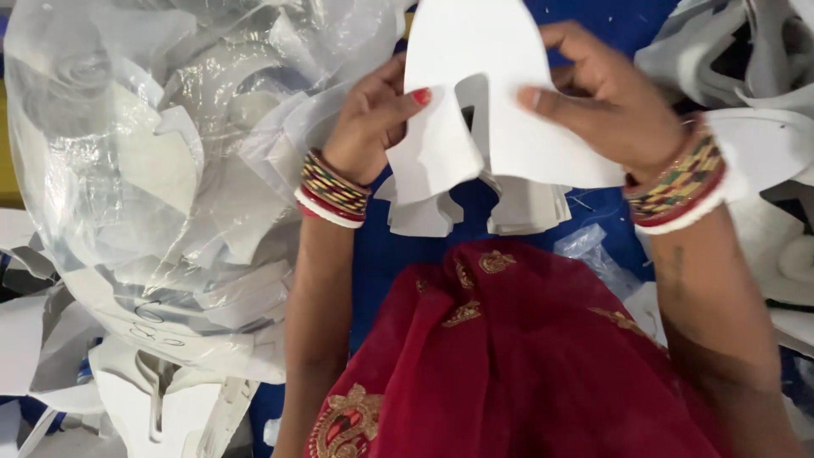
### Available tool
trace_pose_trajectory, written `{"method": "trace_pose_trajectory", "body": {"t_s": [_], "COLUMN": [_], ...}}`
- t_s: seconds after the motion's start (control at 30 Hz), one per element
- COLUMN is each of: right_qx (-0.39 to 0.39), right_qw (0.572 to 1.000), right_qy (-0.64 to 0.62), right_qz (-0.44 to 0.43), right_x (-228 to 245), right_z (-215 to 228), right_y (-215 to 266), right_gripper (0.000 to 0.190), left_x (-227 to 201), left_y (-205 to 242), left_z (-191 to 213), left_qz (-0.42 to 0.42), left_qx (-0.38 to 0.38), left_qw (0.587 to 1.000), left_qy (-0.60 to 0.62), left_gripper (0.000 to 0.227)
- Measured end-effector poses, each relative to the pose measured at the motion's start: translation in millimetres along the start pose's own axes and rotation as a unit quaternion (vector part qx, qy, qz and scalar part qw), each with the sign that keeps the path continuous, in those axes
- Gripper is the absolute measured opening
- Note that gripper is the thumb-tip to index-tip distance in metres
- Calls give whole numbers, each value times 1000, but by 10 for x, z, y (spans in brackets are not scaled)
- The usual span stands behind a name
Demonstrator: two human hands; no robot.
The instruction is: The person repeatedly picks up white shoe parts from a pile, aligns them, and places them onto a stack on a blue surface. The hands handle the parts directly without visible tools.
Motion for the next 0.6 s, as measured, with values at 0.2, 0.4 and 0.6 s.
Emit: {"method": "trace_pose_trajectory", "body": {"t_s": [0.2, 0.4, 0.6], "right_qx": [-48, -124, -221], "right_qw": [996, 973, 940], "right_qy": [-4, -11, 130], "right_qz": [-70, -193, -226], "right_x": [-791, -1891, -1809], "right_z": [-145, -194, -343], "right_y": [-242, -290, -253], "right_gripper": [35, 36, 40], "left_x": [603, 1539, 1849], "left_y": [-319, -690, -708], "left_z": [325, 797, 815], "left_qz": [2, -4, -104], "left_qx": [-79, -145, -169], "left_qw": [989, 964, 956], "left_qy": [-127, -223, -217], "left_gripper": [48, 42, 38]}}
Point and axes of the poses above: each hand's wrist, its own y-axis away from the middle knuckle, its own z-axis out of the back of the hand, x = y × z, the point moved 3 cm from there along -y, towards the middle knuckle, and after that the axes turned 3 degrees about z, right-handed, at the moved point
